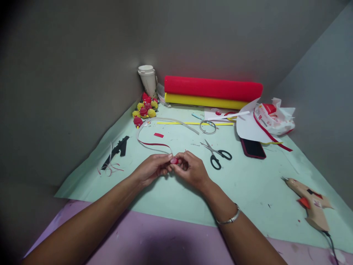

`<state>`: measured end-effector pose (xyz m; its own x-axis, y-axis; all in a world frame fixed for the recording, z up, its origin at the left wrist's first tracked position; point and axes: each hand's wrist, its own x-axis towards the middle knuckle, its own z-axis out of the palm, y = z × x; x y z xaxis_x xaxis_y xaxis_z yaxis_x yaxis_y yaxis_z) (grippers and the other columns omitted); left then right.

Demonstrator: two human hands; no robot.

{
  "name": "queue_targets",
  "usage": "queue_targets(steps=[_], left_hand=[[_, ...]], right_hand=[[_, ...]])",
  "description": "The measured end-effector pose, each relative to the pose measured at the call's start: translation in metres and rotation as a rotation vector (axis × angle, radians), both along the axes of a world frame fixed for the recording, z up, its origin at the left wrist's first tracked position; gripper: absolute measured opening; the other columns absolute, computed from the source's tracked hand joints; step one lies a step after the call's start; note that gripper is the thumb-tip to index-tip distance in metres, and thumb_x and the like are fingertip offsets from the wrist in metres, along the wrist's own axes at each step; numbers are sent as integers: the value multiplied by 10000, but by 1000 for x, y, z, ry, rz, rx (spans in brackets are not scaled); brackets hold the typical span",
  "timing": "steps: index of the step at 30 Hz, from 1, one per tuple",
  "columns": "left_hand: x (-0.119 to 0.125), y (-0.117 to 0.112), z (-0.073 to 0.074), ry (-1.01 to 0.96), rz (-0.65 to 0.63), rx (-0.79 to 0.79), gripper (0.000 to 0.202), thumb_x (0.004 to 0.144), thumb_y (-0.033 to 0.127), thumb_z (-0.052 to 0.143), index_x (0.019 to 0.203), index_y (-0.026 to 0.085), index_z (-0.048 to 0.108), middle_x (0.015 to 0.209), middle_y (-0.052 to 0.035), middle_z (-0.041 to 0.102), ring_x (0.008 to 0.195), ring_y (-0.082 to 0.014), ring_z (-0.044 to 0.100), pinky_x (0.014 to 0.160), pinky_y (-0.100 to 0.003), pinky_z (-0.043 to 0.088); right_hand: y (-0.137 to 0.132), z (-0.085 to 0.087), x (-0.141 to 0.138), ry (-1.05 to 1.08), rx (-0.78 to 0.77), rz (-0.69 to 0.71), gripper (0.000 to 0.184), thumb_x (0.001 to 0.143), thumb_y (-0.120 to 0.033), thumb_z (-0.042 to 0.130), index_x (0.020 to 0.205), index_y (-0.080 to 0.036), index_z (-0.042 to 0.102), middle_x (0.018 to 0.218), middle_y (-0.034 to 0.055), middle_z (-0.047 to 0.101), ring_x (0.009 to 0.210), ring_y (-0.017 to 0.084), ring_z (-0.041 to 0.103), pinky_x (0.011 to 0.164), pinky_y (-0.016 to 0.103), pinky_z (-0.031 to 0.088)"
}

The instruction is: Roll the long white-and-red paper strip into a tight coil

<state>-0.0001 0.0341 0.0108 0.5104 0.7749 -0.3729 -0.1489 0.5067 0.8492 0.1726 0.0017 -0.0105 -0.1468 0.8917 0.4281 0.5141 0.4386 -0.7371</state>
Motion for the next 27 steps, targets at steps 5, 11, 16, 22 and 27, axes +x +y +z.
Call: queue_targets(steps=[5,11,16,22,27], left_hand=[[-6,3,1,27,-70,25,369,750,450,741,833,91,718,726,-74,660,611,-94,562,558,-195,409],[-13,8,5,140,-173,155,388,776,484,699,770,96,711,710,-78,671,583,-104,554,561,-218,414],[-18,10,9,197,-261,207,348,804,452,674,798,108,724,714,-89,685,600,-120,572,568,-225,426],[-21,11,8,175,-296,166,292,804,394,690,795,103,717,701,-87,680,616,-121,588,585,-226,437],[-14,9,-1,96,-139,89,282,796,384,708,791,102,707,748,-87,691,618,-104,587,611,-222,448]], right_hand=[[0,2,1,-12,-14,42,141,786,-238,656,926,-230,645,705,-9,574,615,130,529,582,269,475],[0,1,2,11,-66,120,150,769,-217,665,919,-221,662,709,-13,587,603,115,519,577,254,470],[0,0,3,63,-153,182,167,779,-242,662,941,-207,686,745,-3,603,604,105,524,552,235,458],[-1,0,3,74,-186,193,179,790,-277,665,947,-197,697,738,0,611,593,101,529,542,235,456],[1,-4,2,74,-108,44,276,775,-313,706,1023,-201,660,768,0,595,603,112,527,560,251,465]])
